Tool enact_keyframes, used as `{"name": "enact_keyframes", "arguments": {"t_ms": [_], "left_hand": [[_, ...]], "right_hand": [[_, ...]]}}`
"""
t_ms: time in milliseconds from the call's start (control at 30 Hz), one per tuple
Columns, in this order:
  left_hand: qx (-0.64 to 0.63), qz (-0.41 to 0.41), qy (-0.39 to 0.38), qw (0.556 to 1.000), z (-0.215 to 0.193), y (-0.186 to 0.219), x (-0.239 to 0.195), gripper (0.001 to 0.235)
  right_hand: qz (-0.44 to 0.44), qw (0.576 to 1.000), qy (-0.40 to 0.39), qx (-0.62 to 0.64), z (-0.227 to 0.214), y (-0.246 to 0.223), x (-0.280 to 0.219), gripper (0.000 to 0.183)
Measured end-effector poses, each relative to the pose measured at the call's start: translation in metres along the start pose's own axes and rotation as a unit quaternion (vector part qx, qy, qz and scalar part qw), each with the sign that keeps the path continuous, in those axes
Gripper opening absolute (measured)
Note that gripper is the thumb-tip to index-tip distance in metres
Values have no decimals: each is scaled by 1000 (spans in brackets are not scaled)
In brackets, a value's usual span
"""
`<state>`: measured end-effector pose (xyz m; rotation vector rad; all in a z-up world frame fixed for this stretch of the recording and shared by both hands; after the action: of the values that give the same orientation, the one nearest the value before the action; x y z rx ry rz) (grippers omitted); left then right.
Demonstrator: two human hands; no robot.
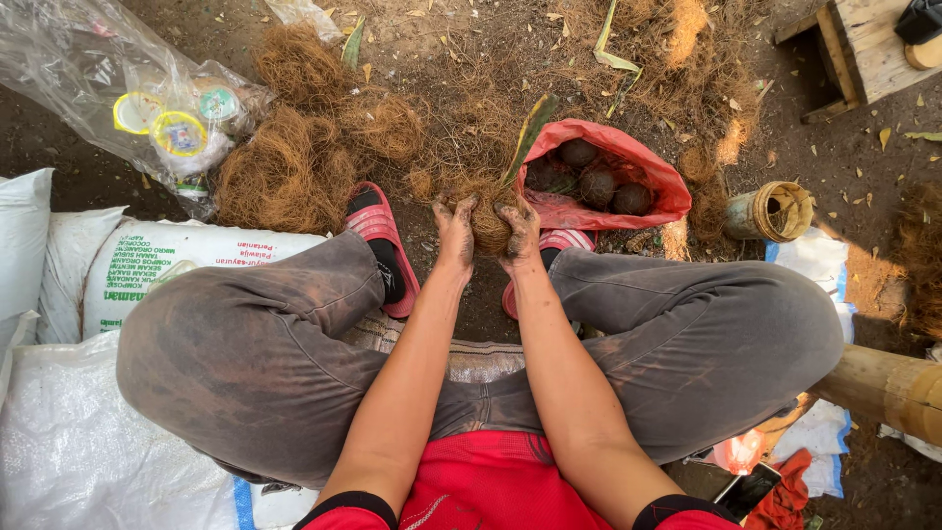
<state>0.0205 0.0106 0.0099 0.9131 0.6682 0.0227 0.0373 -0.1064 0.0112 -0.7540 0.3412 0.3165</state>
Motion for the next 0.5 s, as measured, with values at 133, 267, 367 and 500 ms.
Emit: {"name": "enact_keyframes", "arguments": {"t_ms": [133, 267, 367, 500], "left_hand": [[-97, -3, -91, 991, 5, -2, 0, 41], [-60, 6, -36, 998, 3, -5, 4, 31], [-44, 40, -9, 998, 1, -7, 4, 31], [19, 116, 52, 992, -4, -4, 3, 30]], "right_hand": [[29, 997, 6, 71, -9, 6, 5, 44], [5, 998, 55, 31, -21, 17, 14, 41], [-34, 996, 72, -35, -33, 22, 18, 42], [-81, 967, 121, -208, -44, 25, 31, 42]]}}
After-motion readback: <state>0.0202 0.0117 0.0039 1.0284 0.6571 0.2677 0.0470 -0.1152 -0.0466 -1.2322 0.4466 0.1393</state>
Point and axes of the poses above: each hand's wrist, its own x-axis towards the middle knuckle, its own z-axis out of the palm, y = z × x, the point moved 3 cm from there along x, towards the middle knuckle, and after that the axes turned 5 degrees about z, right-handed, at the moved point
